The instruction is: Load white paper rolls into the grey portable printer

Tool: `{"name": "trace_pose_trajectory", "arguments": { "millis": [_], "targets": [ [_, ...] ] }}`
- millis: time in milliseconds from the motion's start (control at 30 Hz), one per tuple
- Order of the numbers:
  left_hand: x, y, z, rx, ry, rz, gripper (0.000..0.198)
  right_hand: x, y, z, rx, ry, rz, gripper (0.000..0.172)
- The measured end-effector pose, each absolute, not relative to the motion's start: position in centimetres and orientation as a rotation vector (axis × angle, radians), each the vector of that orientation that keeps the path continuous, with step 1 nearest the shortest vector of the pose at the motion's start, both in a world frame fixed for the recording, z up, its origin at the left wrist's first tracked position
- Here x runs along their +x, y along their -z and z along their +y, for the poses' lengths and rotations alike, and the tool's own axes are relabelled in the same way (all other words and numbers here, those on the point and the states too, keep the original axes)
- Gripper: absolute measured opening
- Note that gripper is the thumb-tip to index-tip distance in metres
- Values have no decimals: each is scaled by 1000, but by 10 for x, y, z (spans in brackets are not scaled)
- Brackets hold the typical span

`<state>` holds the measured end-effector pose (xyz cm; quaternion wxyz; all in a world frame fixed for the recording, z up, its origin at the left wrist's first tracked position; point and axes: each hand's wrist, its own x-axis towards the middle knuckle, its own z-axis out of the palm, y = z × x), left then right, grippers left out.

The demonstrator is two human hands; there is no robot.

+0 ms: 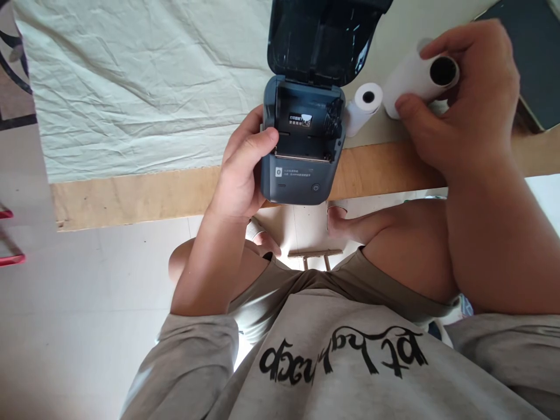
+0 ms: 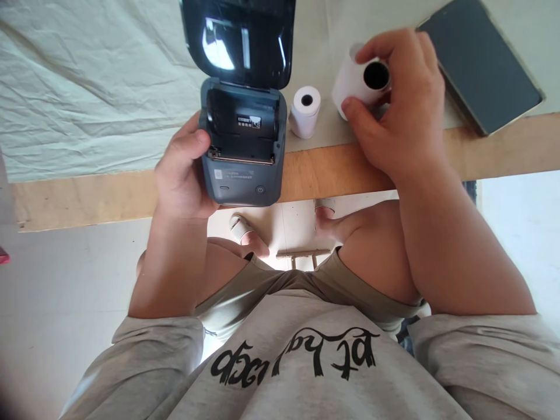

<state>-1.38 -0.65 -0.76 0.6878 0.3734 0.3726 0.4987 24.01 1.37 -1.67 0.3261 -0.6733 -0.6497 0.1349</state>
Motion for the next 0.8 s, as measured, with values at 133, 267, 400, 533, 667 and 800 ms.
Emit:
{"name": "trace_pose_trajectory", "arguments": {
  "millis": [133,267,400,533,667,800],
  "targets": [
    [-18,17,-1,892,-1097,770,30,238,15,10,-1770,-401,-1691,61],
    [-21,23,3,894,-1108,724,30,236,11,8,-1846,-331,-1751,43],
    [-20,23,3,880,-1108,739,30,239,12,9,-1749,-406,-1668,62],
    [-18,24,3,881,-1128,760,31,240,11,9,-1791,-399,-1749,53],
    [-19,27,5,884,-1125,757,34,243,14,11,-1794,-390,-1712,55],
    [-20,27,5,879,-1110,752,34,244,16,12,-1698,-472,-1700,66]
  ]
}}
